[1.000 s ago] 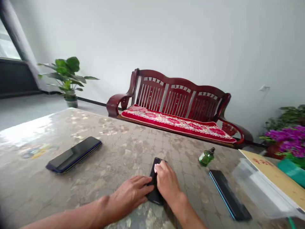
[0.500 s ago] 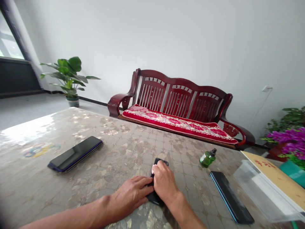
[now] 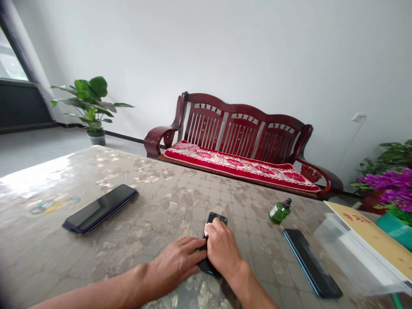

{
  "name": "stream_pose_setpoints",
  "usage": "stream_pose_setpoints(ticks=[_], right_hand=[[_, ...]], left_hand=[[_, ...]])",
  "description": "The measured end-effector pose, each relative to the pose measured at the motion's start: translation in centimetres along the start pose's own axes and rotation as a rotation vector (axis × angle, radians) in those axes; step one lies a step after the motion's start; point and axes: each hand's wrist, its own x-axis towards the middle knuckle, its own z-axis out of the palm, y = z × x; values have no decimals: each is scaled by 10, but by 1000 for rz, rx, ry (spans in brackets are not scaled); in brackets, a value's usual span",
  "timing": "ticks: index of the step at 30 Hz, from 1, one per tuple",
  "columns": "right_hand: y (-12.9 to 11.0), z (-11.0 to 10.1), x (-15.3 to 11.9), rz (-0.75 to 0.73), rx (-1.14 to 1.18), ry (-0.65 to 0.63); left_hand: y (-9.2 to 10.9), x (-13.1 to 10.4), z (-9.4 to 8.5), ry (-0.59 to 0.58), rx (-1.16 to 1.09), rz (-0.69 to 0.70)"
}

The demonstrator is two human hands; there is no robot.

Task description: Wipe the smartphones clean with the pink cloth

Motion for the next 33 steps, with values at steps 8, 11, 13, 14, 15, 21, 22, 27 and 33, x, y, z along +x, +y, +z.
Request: stream_pose_setpoints(ticks=[8,11,13,14,15,21,22,27,33], right_hand=[[11,1,19,60,-56,17],[13,2,25,105,-79,18],[10,2,20,98,-74,3],[8,1,15,83,-65,-8],[6,1,10,64,-54,-20],[4,-3,-1,21,-18,-36],[6,-3,1,30,-21,-26],[13,2,12,91,-51,22],[4,-1,-4,67,-17,-8]], left_hand=[[-3,-1,5,4,26,-4],[-3,-1,4,-4,29,3],[-2,-1,2,-7,17,1],[-2,-1,1,-7,10,-2],[-1,-1,1,-7,3,-3],[-3,-1,3,-1,-12,-7],[-3,-1,4,-2,-5,-9],[-3,-1,3,-3,16,-7],[-2,-2,2,3,3,-5]])
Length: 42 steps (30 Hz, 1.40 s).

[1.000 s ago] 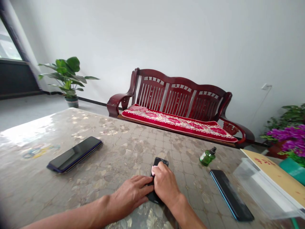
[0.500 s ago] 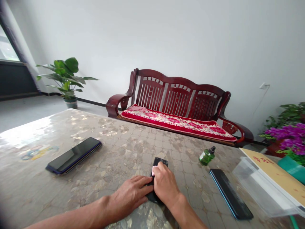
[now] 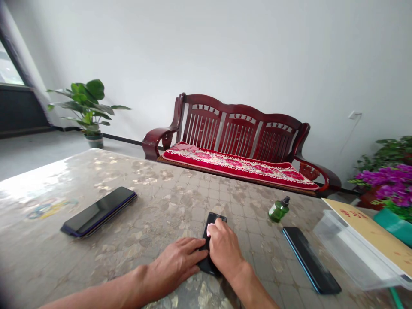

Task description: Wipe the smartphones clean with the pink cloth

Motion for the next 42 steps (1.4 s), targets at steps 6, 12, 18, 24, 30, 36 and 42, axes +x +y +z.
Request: stream_pose_setpoints(ticks=[6,12,18,24,30,36,42], right_hand=[[7,-1,9,2,-16,-2],[12,2,19,49,-39,19],[4,-5,-9,-6,-6,-41],[16,-3,9,32,-49,4],[19,2,21,97,-56,7],[2,-1,-7,17,2,-4],[11,14,20,25,202,109]], left_hand=[[-1,0,1,-15,11,-3],[-2,-1,2,-5,15,1],[-1,0,1,-1,-1,-9],[-1,1,1,-7,17,-3],[-2,0,1,3,17,1],[-1,0,1,8,6,-1],[3,0,-3,0,25,-23]])
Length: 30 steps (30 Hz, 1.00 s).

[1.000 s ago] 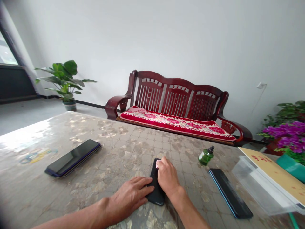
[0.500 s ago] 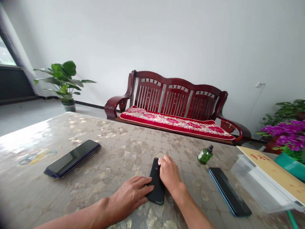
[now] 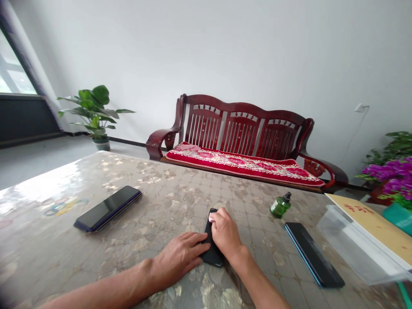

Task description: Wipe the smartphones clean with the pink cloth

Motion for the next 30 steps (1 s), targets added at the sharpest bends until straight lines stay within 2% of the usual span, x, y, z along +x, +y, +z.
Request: stream_pose_setpoints(ticks=[4,10,14,16,18,21,23,30], right_hand=[[5,15,18,0,215,59],[11,25,15,-51,447,201],[14,27,11,-90,511,257],[14,27,10,-71,543,286],[13,26,10,-20,581,317],[15,25,11,62,627,362],[19,25,13,115,648,397],[36,33,17,295,801,446]], left_hand=[[1,-1,-1,4,15,-21],[3,2,-5,-17,50,-18],[0,13,-20,-54,101,-115],[-7,21,-30,-72,155,-215],[-16,28,-39,-54,177,-239],[-29,38,-49,-102,120,-107],[-36,46,-52,-178,87,-11],[-45,81,-53,-373,105,187]])
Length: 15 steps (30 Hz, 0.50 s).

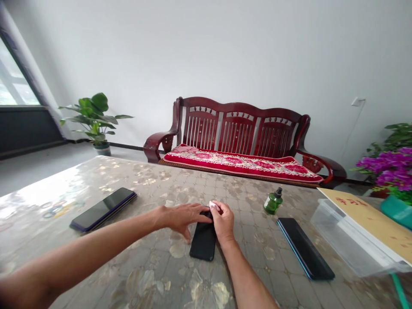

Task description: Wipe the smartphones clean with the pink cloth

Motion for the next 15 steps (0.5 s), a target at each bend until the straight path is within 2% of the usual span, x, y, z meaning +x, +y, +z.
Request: stream_pose_setpoints(ticks=[5,10,15], right_hand=[[3,1,1,51,76,-11],[1,0,1,88,130,13],[-2,-1,1,111,161,49]], left_hand=[[0,17,-5,-52,14,48],[2,26,-8,-124,122,20],[1,28,-7,-95,183,-7]])
